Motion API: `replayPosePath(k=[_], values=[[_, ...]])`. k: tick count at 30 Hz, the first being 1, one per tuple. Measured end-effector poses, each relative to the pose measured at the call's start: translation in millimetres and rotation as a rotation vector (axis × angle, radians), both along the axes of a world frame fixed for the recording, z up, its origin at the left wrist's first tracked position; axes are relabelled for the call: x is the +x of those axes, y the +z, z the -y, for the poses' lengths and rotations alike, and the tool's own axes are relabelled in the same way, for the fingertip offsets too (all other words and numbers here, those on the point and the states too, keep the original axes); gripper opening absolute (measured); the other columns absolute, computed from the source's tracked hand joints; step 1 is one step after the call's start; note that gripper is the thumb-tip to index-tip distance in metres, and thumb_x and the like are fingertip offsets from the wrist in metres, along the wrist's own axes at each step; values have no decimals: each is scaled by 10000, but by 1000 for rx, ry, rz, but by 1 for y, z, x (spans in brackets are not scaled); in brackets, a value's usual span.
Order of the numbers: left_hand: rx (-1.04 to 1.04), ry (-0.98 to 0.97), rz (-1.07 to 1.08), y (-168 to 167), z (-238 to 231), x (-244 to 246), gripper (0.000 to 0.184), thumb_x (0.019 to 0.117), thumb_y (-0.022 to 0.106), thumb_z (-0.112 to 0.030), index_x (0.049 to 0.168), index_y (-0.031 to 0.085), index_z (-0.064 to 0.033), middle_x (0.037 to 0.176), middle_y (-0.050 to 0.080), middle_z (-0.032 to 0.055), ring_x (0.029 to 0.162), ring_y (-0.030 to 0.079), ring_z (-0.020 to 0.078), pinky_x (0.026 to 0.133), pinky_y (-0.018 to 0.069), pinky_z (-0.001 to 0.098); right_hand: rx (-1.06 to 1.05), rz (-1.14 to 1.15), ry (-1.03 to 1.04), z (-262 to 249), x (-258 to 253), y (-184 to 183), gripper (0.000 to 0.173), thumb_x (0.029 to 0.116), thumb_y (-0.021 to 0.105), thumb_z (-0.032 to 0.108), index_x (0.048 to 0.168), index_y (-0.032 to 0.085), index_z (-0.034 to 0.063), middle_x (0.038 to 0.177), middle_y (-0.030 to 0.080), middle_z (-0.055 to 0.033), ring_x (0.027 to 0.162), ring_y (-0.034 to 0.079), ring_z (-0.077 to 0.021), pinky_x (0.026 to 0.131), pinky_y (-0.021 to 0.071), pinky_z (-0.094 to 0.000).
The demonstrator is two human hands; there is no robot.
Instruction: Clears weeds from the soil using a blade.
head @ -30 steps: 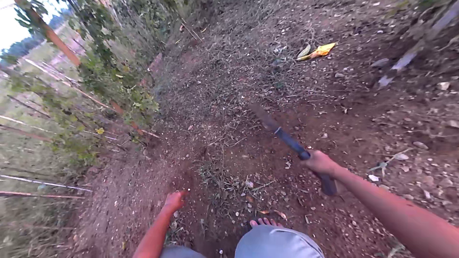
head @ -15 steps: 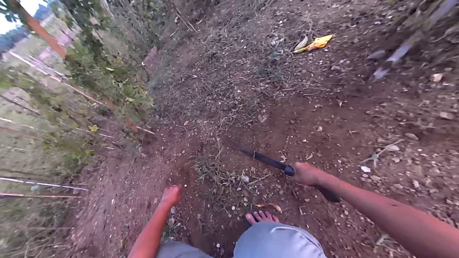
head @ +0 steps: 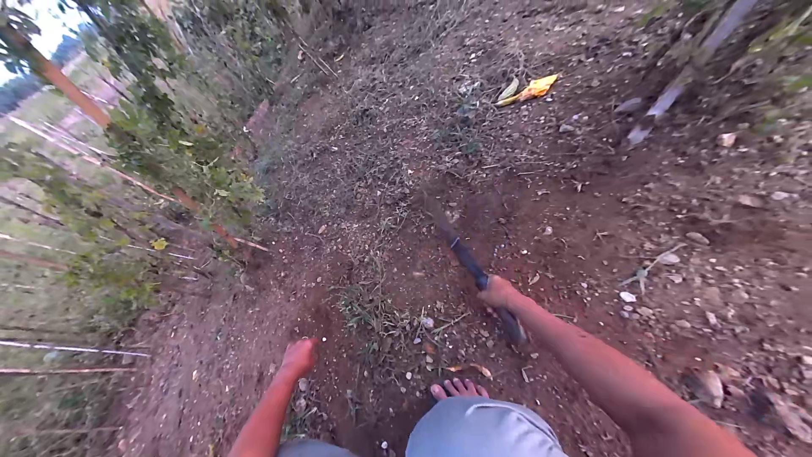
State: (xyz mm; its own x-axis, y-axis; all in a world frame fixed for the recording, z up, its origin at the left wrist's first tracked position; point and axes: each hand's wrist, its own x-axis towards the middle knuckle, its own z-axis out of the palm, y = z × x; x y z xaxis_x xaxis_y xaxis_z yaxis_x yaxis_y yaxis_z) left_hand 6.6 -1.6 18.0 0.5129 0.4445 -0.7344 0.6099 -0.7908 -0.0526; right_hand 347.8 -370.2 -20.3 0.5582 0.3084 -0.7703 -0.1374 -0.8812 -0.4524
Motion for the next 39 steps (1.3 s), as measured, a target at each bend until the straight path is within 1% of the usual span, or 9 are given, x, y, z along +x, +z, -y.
replayPosePath(k=[6, 8, 12, 14, 17, 22, 29, 33, 39], values=[[-13, -15, 19, -3, -1, 2, 443, 981, 599, -178, 1422, 591, -146, 1310, 661, 189, 1280, 581, 378, 1154, 336, 597, 182, -55, 23, 22, -39, 6, 695, 955, 697, 132, 1532, 327, 20, 1228, 633, -276, 1026, 685, -375, 919, 545, -550], [-16, -10, 17, -3, -1, 2, 446, 982, 599, -178, 1427, 586, -152, 1303, 666, 188, 1268, 590, 381, 1147, 346, 599, 399, -244, -240, 25, -76, -3, 631, 1006, 607, 58, 1541, 273, 81, 1104, 641, -180, 820, 709, -249, 745, 617, -412], [-14, -21, 26, -3, -4, -2, 437, 998, 595, -200, 1430, 580, -135, 1313, 652, 214, 1271, 582, 416, 1124, 367, 623, 501, -402, -562, 29, -126, -15, 338, 1046, 545, 70, 1367, 440, 57, 740, 528, -43, 500, 523, -131, 481, 508, -295], [-11, -20, 42, -3, -6, -3, 432, 1001, 590, -211, 1428, 585, -146, 1317, 654, 208, 1272, 584, 410, 1125, 369, 621, 484, -311, -603, 35, -123, -9, 299, 1088, 529, 226, 1322, 512, 41, 710, 529, -43, 480, 512, -133, 463, 501, -299], [-16, 1, 56, -1, -6, -9, 424, 997, 594, -212, 1415, 598, -139, 1293, 667, 209, 1253, 597, 410, 1123, 371, 619, 512, -175, -731, 29, -99, 12, 514, 1132, 271, 473, 1281, 520, 49, 716, 537, -43, 495, 529, -148, 487, 510, -320], [5, 17, 7, -4, -8, -14, 445, 1007, 558, -228, 1444, 573, -146, 1335, 649, 203, 1288, 576, 412, 1129, 362, 627, 689, -30, -1056, -17, -48, 39, 534, 1135, 171, 482, 1315, 453, 67, 771, 526, -55, 532, 551, -167, 533, 536, -357], [4, -24, 3, -1, 1, 6, 440, 1005, 558, -189, 1443, 570, -143, 1334, 644, 209, 1270, 589, 405, 1107, 384, 623, 374, -216, -518, -13, -62, 11, 577, 1130, 180, 496, 1344, 458, 38, 772, 506, -78, 548, 541, -194, 555, 527, -370], [-22, -22, 40, 0, 3, 6, 419, 1001, 567, -187, 1416, 593, -132, 1314, 658, 205, 1262, 595, 402, 1119, 376, 617, 376, -227, -656, 5, -43, 49, 496, 1126, 279, 500, 1213, 504, 66, 712, 495, -37, 485, 501, -136, 478, 494, -302], [-3, -1, 18, -7, -9, -9, 449, 1005, 590, -250, 1441, 575, -144, 1343, 643, 206, 1275, 587, 413, 1102, 394, 631, 572, -21, -868, -22, -47, 46, 508, 1134, 243, 476, 1360, 450, 71, 762, 510, -62, 521, 551, -161, 520, 538, -341]])
